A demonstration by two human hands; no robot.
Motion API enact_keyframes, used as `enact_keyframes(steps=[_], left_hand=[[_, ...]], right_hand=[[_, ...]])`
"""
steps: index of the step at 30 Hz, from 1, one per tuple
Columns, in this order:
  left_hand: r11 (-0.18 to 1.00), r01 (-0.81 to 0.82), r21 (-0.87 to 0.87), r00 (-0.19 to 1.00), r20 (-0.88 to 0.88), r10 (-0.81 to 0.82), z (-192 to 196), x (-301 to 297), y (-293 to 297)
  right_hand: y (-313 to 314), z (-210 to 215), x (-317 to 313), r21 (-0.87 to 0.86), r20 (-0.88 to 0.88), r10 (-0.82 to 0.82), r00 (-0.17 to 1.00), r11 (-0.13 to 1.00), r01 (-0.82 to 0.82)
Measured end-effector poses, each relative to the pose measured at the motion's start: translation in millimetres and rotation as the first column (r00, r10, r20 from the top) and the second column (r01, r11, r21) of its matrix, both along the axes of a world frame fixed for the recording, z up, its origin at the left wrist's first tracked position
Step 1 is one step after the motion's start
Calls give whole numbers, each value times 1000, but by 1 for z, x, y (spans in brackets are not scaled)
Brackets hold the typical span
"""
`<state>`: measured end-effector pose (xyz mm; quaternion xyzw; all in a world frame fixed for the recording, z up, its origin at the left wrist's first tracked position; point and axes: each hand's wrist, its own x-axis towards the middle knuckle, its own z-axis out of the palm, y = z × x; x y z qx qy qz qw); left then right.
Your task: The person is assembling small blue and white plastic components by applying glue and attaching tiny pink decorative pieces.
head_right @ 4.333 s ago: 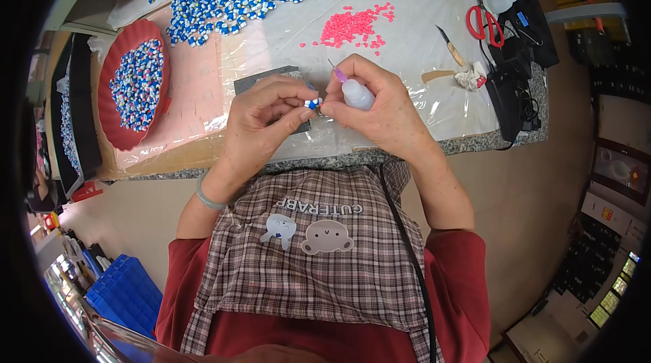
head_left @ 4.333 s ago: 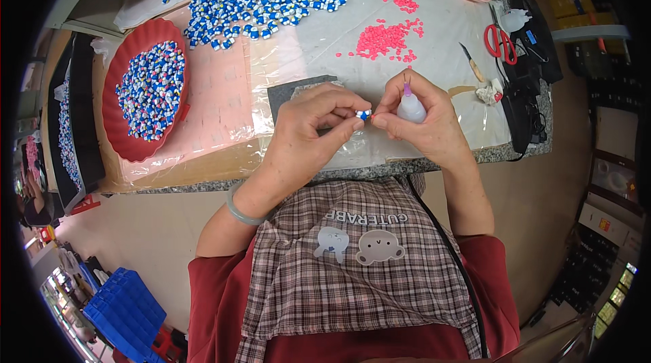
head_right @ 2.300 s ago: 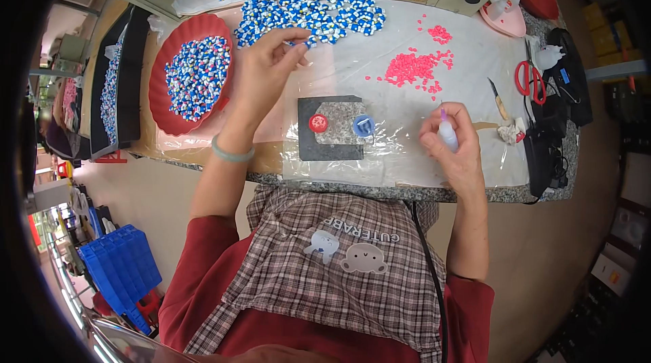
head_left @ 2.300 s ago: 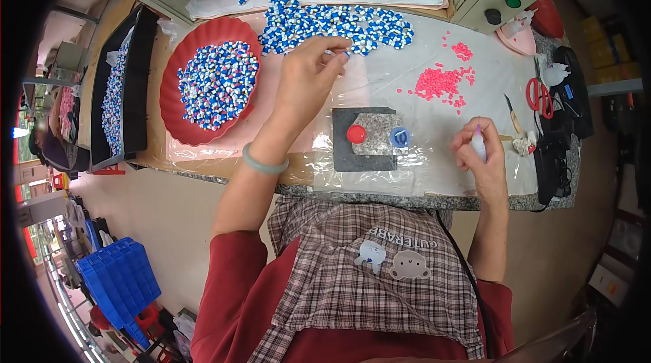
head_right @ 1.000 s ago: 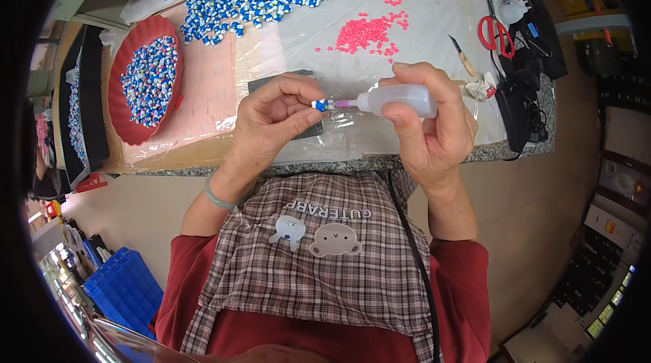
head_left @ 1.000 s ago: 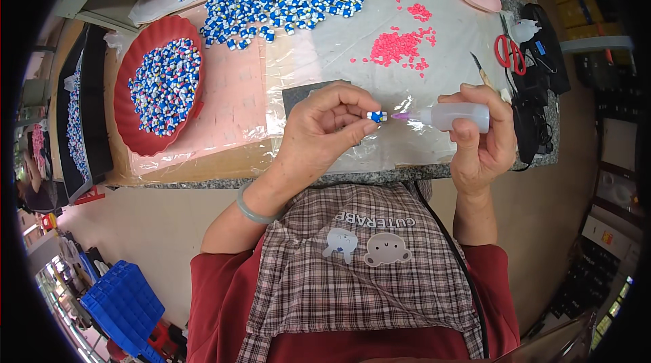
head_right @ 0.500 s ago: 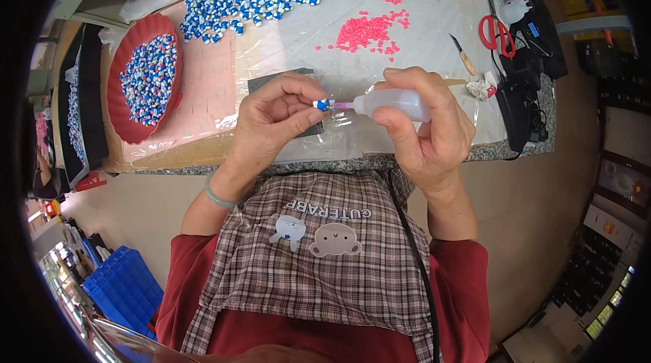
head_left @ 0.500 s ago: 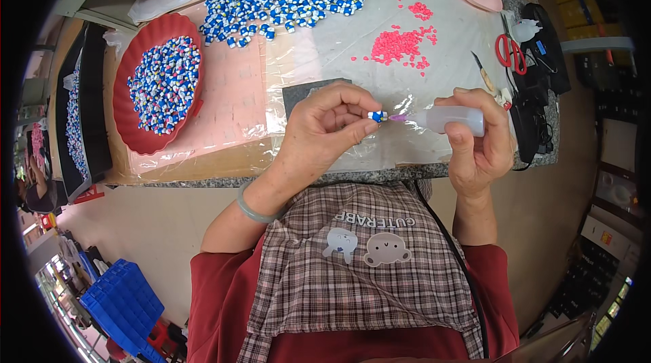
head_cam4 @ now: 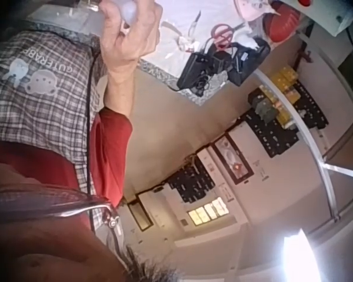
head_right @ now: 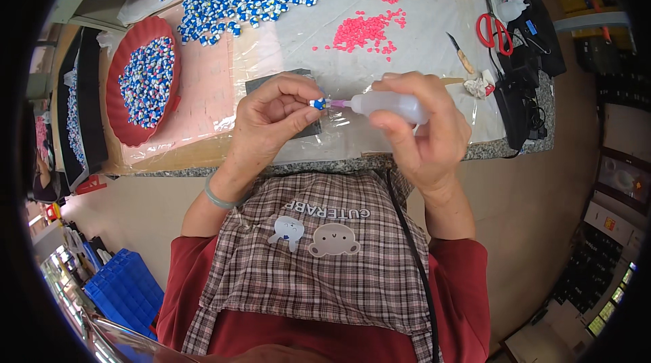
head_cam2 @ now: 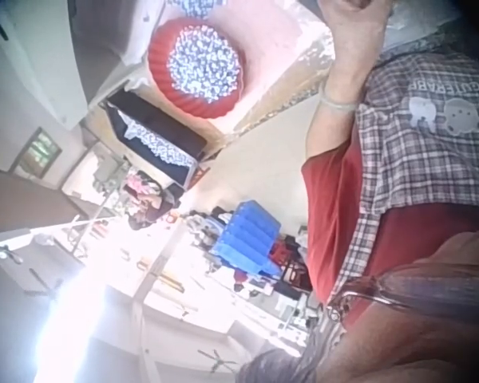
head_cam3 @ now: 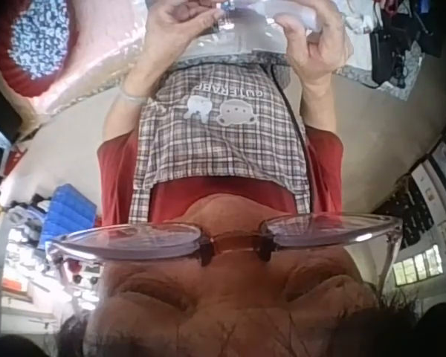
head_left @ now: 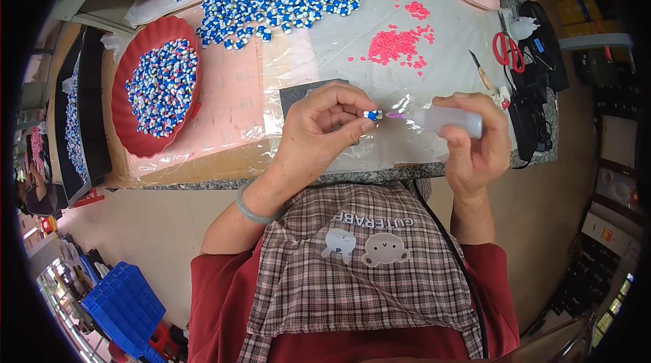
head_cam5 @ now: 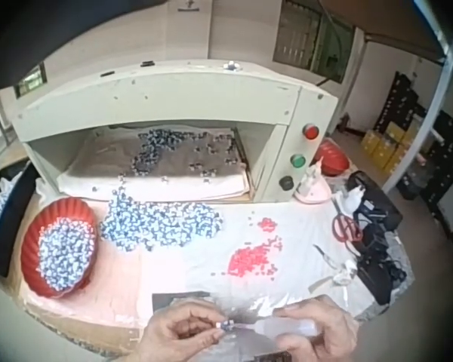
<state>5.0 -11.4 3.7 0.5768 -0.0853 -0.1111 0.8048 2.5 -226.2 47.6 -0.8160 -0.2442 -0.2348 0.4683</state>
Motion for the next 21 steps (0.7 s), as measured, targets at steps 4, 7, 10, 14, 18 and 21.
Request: enact_keyframes(steps=[4,7,10,14,18,21], left_hand=[[998,1,-59,1000,-30,-3,-4,0,5],[997,-8,-71,999,-36,5,-4,0,6],[998,5,-55,999,-33,-7,-4,0,5],[998,21,-65,999,-44,-24,-4,0,4],[998,23,-64,998,-48,-26,-6,0,4],[998,22,-56,999,-39,-24,-6,-1,5]], right_hand=[[-19,-13,10,614,-371,242,897,788,41],[-30,-26,21,584,-475,214,854,802,124],[-37,-41,28,562,-606,187,773,788,250],[-51,-67,41,328,-697,18,717,897,296],[-48,-67,56,-138,-556,-202,806,979,150],[-40,-57,65,-336,-303,-175,937,940,67]])
